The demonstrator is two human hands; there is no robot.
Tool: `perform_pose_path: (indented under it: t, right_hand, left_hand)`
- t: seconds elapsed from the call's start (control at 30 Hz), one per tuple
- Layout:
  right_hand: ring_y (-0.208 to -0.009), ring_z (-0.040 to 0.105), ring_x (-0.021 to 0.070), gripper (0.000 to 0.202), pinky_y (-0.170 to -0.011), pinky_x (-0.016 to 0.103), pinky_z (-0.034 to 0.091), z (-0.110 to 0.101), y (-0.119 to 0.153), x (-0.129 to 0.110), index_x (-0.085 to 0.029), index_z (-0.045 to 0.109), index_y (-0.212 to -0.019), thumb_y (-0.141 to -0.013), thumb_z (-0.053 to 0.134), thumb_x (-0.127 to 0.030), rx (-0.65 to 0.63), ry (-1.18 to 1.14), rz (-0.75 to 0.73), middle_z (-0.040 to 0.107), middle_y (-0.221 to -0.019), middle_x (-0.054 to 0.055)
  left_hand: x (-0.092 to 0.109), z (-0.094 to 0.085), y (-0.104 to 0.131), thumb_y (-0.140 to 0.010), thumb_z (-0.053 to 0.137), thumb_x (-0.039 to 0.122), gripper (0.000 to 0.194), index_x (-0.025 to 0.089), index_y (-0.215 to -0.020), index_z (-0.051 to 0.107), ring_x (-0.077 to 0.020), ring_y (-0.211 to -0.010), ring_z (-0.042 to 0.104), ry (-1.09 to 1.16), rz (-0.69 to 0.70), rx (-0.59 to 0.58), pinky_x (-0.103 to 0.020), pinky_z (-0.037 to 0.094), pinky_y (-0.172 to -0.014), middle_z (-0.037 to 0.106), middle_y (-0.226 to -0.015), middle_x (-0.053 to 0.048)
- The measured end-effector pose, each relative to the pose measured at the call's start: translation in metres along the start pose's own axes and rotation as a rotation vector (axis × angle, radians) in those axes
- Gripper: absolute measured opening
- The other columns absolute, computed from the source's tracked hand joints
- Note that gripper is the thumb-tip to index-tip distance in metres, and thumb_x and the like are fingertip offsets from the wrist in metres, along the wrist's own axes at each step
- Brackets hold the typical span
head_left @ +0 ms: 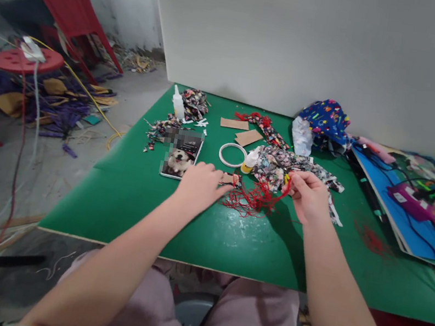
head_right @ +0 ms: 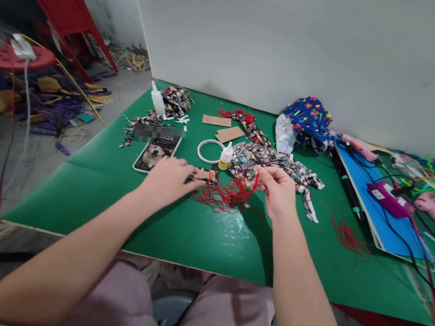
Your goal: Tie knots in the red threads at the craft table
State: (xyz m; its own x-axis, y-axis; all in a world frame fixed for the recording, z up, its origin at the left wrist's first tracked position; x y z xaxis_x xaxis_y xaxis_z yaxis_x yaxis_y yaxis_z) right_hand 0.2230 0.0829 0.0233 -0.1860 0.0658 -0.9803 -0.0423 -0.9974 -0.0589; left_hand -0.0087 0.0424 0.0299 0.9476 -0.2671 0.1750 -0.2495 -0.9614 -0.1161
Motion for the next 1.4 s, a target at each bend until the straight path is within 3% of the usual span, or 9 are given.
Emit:
perform_pose_path:
  t: [0.1, 0.2, 0.33, 0.47, 0.6, 0.7, 0.87, 1.07, 1.4]
  right_hand:
    - [-0.042, 0.051, 0.0074, 0.019, -0.041, 0.020, 0.044, 0.007, 0.001, -0.012, -0.019, 0.066, -0.065, -0.058, 0.078, -0.032, -0.073, 0.041, -0.004, 0.053, -0.048, -0.005]
    - [-0.042, 0.051, 0.0081, 0.018, -0.041, 0.022, 0.044, 0.016, 0.000, -0.027, -0.018, 0.066, -0.065, -0.059, 0.077, -0.031, -0.164, 0.097, -0.027, 0.055, -0.051, -0.003]
    - [-0.041, 0.051, 0.0077, 0.019, -0.039, 0.022, 0.042, 0.029, -0.004, -0.045, -0.020, 0.064, -0.062, -0.059, 0.077, -0.033, -0.303, 0.048, -0.065, 0.056, -0.061, -0.003]
    - [-0.034, 0.034, 0.0018, 0.026, -0.031, 0.018, 0.029, 0.027, -0.009, -0.052, -0.024, 0.060, -0.058, -0.052, 0.079, -0.041, -0.352, -0.162, -0.044, 0.043, -0.057, -0.006]
    - [-0.034, 0.016, 0.0011, 0.034, -0.026, 0.017, 0.009, 0.013, -0.015, -0.036, -0.025, 0.053, -0.057, -0.050, 0.078, -0.048, -0.261, -0.286, -0.012, 0.036, -0.058, -0.007]
    - [-0.036, 0.013, 0.0010, 0.037, -0.028, 0.018, 0.001, 0.009, -0.020, -0.012, -0.024, 0.051, -0.057, -0.048, 0.079, -0.046, -0.230, -0.304, 0.069, 0.036, -0.060, -0.007]
    - [-0.038, 0.019, 0.0014, 0.028, -0.029, 0.016, 0.007, 0.016, -0.023, 0.012, -0.023, 0.057, -0.062, -0.053, 0.078, -0.038, -0.319, -0.298, 0.174, 0.041, -0.062, -0.007]
    - [-0.037, 0.021, 0.0010, 0.027, -0.029, 0.016, 0.009, 0.019, -0.020, 0.011, -0.022, 0.057, -0.060, -0.052, 0.078, -0.037, -0.364, -0.284, 0.197, 0.043, -0.062, -0.006]
    - [-0.040, 0.026, 0.0024, 0.025, -0.030, 0.015, 0.015, 0.025, -0.018, 0.014, -0.021, 0.058, -0.060, -0.055, 0.076, -0.039, -0.375, -0.266, 0.210, 0.045, -0.063, -0.005]
  left_hand:
    - [0.025, 0.008, -0.003, -0.076, 0.049, 0.062, 0.055, 0.014, -0.099, 0.061, -0.0292, -0.089, 0.059, 0.002, 0.024, -0.022, -0.038, 0.043, -0.075, 0.065, -0.090, -0.013]
    - [0.035, 0.014, -0.005, -0.069, 0.059, 0.062, 0.059, 0.011, -0.099, 0.060, -0.0314, -0.093, 0.059, -0.034, -0.011, -0.082, -0.039, 0.045, -0.077, 0.065, -0.094, -0.016]
    - [0.035, 0.019, -0.006, -0.075, 0.063, 0.045, 0.055, 0.010, -0.117, 0.053, -0.0307, -0.094, 0.061, -0.051, -0.037, -0.184, -0.036, 0.048, -0.072, 0.064, -0.100, -0.019]
    - [0.036, 0.020, -0.006, -0.082, 0.056, 0.028, 0.040, 0.009, -0.117, 0.054, -0.0288, -0.089, 0.064, -0.059, -0.013, -0.245, -0.034, 0.050, -0.068, 0.066, -0.095, -0.019]
    - [0.036, 0.019, -0.010, -0.082, 0.055, 0.024, 0.040, 0.005, -0.117, 0.053, -0.0307, -0.089, 0.064, -0.067, 0.019, -0.243, -0.036, 0.051, -0.069, 0.065, -0.098, -0.021]
    - [0.035, 0.018, -0.012, -0.082, 0.053, 0.025, 0.039, 0.005, -0.116, 0.053, -0.0296, -0.094, 0.063, -0.050, 0.050, -0.229, -0.037, 0.050, -0.076, 0.065, -0.098, -0.019]
    - [0.032, 0.023, -0.011, -0.081, 0.055, 0.038, 0.044, 0.009, -0.114, 0.054, -0.0296, -0.100, 0.060, 0.008, 0.061, -0.212, -0.038, 0.048, -0.082, 0.064, -0.104, -0.018]
    - [0.029, 0.032, 0.007, -0.084, 0.046, 0.050, 0.038, 0.015, -0.094, 0.058, -0.0275, -0.094, 0.060, 0.049, 0.054, -0.158, -0.037, 0.048, -0.075, 0.063, -0.095, -0.013]
    - [0.027, 0.034, 0.016, -0.087, 0.037, 0.050, 0.040, 0.016, -0.091, 0.057, -0.0258, -0.090, 0.059, 0.022, 0.084, -0.068, -0.036, 0.047, -0.074, 0.063, -0.087, -0.010]
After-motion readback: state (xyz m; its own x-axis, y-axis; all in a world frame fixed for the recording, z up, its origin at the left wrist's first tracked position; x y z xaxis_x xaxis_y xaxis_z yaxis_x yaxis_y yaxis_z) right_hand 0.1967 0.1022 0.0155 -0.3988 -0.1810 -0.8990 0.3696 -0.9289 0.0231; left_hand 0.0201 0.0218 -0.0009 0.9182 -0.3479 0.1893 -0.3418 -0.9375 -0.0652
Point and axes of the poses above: each hand's wrist, its own y-axis away from the middle knuckle, its own z-axis out of the palm, x = y × z, the point moved 5 cm from there along -y, towards the middle knuckle
